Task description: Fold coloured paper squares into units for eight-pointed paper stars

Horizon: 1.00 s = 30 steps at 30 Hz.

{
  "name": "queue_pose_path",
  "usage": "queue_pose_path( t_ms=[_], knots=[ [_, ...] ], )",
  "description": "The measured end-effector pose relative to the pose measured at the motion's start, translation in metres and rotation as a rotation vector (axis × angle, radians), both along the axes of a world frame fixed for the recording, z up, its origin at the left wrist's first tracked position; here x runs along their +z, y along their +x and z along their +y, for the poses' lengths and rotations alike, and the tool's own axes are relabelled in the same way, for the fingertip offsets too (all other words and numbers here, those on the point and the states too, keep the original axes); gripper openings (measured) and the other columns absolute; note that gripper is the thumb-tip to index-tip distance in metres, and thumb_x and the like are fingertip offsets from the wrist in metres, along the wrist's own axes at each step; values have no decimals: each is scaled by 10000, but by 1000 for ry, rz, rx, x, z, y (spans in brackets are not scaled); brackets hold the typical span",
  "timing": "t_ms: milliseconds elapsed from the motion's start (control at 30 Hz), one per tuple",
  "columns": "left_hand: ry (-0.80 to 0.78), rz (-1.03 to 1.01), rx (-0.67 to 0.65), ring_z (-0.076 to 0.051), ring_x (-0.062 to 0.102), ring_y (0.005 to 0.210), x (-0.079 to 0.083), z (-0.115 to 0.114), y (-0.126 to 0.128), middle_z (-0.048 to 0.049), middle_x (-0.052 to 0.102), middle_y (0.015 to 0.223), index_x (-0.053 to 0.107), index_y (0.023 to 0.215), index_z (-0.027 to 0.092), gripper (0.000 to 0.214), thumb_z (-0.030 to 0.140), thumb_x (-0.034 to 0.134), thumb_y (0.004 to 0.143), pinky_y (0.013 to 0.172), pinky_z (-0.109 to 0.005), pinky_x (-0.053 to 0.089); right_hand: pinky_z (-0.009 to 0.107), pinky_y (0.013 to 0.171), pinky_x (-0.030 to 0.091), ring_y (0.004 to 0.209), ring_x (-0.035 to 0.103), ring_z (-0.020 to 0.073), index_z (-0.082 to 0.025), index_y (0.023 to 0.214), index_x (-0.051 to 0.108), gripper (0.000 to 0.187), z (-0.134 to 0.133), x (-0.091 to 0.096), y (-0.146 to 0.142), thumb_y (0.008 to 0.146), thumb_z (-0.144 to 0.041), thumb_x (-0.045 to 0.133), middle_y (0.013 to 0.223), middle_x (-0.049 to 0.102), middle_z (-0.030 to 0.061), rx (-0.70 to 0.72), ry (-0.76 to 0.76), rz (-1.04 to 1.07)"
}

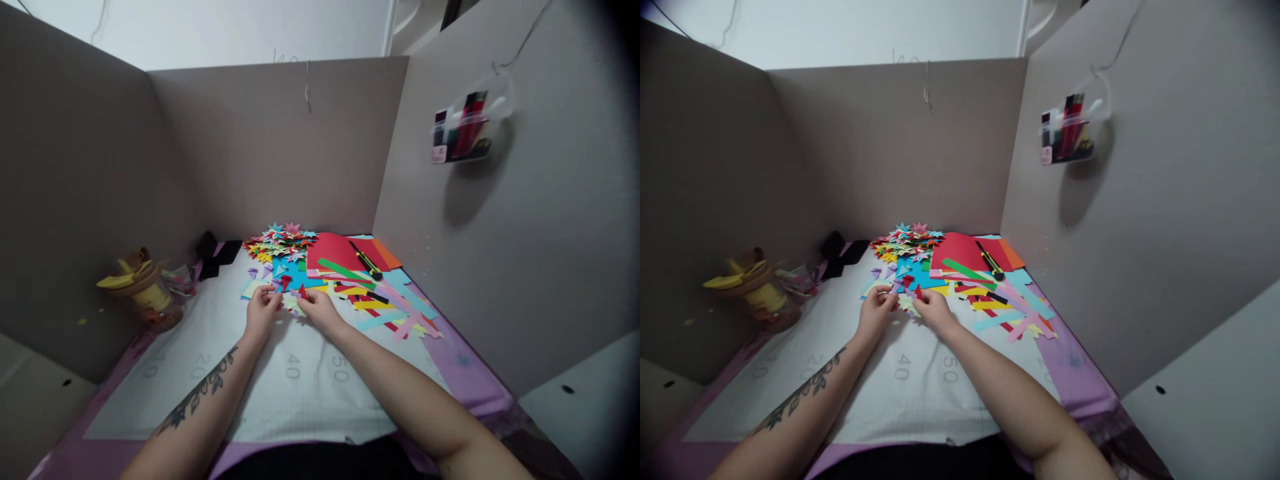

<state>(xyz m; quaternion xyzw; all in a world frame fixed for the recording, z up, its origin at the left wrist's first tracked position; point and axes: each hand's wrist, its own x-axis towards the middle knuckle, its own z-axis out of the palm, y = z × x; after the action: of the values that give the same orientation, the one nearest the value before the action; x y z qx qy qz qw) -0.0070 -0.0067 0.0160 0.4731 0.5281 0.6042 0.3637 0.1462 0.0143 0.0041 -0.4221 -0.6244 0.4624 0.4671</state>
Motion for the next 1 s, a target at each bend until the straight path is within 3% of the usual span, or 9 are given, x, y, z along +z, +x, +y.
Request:
queue_pose_path(
  t_ms=[133, 300, 467, 1000],
  knots=[
    [-30, -20, -34, -130, 613, 621, -2, -1, 4, 8, 638, 679, 538, 934, 167, 362, 412, 658, 695, 585, -226, 478, 204, 466, 236, 509, 304, 76, -184, 574, 410, 230, 0, 0, 0, 694, -332, 539, 529, 350, -68, -15, -3, 19],
    [-103, 15, -137, -108, 546, 466, -6, -3, 10, 12, 610, 565, 594, 819, 137, 349, 414, 712, 641, 451, -194, 394, 204, 464, 264, 491, 345, 78, -174, 567, 457, 263, -2, 1, -1, 694, -370, 579, 508, 405, -61, 38, -20, 34],
    [-124, 57, -132, -100, 521, 435, -10, 0, 5, 25, 591, 519, 607, 822, 136, 348, 412, 713, 640, 436, -187, 363, 197, 463, 298, 483, 408, 84, -169, 575, 484, 296, 0, 0, 2, 713, -415, 573, 517, 462, -45, 52, -54, 54],
    [-40, 174, -128, -74, 428, 419, -3, -6, 9, 77, 498, 475, 572, 881, 155, 311, 345, 679, 659, 432, -179, 306, 202, 442, 250, 459, 345, 71, -176, 547, 446, 291, -1, -1, 1, 658, -368, 634, 479, 391, -69, 36, -84, 50]
  ],
)
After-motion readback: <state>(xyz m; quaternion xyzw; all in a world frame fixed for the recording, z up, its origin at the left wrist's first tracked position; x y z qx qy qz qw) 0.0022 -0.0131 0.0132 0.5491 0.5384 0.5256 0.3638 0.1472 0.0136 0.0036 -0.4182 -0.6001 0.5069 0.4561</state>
